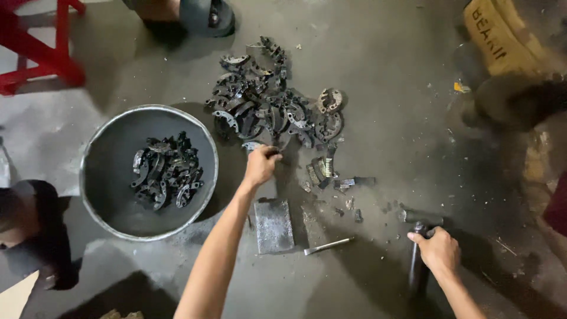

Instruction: The person sits on the workshop floor and hammers curved metal parts one at a time on a steel block, then places the hammered parts into a large metal bowl alongside a pile of similar parts. They occasionally pick up and turn parts by hand between hammer strikes.

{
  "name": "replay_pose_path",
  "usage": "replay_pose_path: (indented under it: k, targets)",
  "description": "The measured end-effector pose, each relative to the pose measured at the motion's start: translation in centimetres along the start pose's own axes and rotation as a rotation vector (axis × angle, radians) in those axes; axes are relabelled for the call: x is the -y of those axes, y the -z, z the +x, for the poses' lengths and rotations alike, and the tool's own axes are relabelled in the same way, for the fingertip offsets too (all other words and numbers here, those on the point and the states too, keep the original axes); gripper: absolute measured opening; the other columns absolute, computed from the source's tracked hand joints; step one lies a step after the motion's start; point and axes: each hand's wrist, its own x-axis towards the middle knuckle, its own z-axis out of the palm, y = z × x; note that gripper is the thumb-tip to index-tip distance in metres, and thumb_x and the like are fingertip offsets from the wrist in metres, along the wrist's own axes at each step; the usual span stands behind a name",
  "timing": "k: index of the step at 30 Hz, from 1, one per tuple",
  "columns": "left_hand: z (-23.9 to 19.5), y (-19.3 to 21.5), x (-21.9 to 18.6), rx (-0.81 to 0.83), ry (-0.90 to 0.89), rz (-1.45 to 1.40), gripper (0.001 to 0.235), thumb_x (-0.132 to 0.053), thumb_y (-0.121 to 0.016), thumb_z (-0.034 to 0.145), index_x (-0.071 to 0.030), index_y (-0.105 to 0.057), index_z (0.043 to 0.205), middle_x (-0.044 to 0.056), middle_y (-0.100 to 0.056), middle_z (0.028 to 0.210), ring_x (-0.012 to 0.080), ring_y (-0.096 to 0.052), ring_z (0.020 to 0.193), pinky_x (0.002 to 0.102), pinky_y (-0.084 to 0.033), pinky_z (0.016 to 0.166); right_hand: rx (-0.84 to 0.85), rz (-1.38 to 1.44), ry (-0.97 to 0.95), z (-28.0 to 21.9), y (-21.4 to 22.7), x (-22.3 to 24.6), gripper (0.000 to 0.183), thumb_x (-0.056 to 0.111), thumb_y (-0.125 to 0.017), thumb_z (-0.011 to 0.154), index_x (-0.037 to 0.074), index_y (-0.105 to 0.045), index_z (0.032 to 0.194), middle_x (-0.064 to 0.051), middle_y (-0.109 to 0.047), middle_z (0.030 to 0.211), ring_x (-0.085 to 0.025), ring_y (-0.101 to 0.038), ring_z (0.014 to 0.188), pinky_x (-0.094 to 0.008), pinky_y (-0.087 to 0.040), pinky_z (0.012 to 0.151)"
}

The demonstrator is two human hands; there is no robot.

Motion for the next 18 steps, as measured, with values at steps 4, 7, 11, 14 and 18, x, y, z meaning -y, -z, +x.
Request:
replay_pose_path:
  k: [4,7,11,14,18]
  targets:
    - [-3.4,5.6,-5.7,0.193,0.242,-0.122,0.019,-0.015,-0.067,0.096,-0.006,-0.074,0.11,0.004,-0.07,0.088,0.0122,-0.06,0.07,0.027,-0.051,0.065,0.011,-0.018,0.019,-0.1,0.6,0.6,0.05,0.046,-0.082,0.085,0.001,-0.077,0.107,-0.018,-0.08,0.091,-0.035,-0.077,0.078,-0.044,-0.06,0.073]
    - [-7.2,13.1,-12.0,0.194,0.254,0.02,0.025,-0.016,-0.064,0.097,-0.007,-0.073,0.119,0.004,-0.067,0.091,0.0108,-0.053,0.062,0.026,-0.044,0.054,-0.02,-0.019,0.033,0.8,-0.8,-0.8,0.054,0.052,-0.081,0.081,0.005,-0.077,0.107,-0.019,-0.08,0.098,-0.04,-0.076,0.087,-0.047,-0.059,0.078]
    - [-9.0,21.5,-5.5,0.075,0.124,0.19,0.027,-0.015,-0.073,0.089,-0.007,-0.075,0.115,0.004,-0.07,0.092,0.0145,-0.058,0.064,0.028,-0.046,0.056,0.013,-0.003,0.041,-0.8,1.6,0.8,0.051,0.049,-0.082,0.082,0.005,-0.076,0.106,-0.019,-0.079,0.091,-0.037,-0.076,0.079,-0.046,-0.058,0.073]
    - [-10.2,24.1,-4.6,0.175,0.324,0.997,0.047,-0.013,-0.075,0.082,-0.016,-0.071,0.128,0.015,-0.072,0.11,0.0339,-0.075,0.082,0.047,-0.065,0.073,0.063,0.034,0.113,-1.5,2.6,1.5,0.048,0.036,-0.082,0.088,-0.007,-0.071,0.106,-0.022,-0.077,0.08,-0.034,-0.076,0.063,-0.043,-0.061,0.064]
    - [-8.3,17.4,-9.7,0.161,0.2,1.032,0.041,-0.021,-0.076,0.084,-0.002,-0.066,0.118,0.022,-0.064,0.113,0.0341,-0.068,0.094,0.045,-0.064,0.079,0.057,0.012,0.153,-1.1,2.5,1.2,0.044,0.036,-0.082,0.088,-0.006,-0.069,0.097,-0.016,-0.07,0.07,-0.028,-0.065,0.052,-0.038,-0.055,0.053]
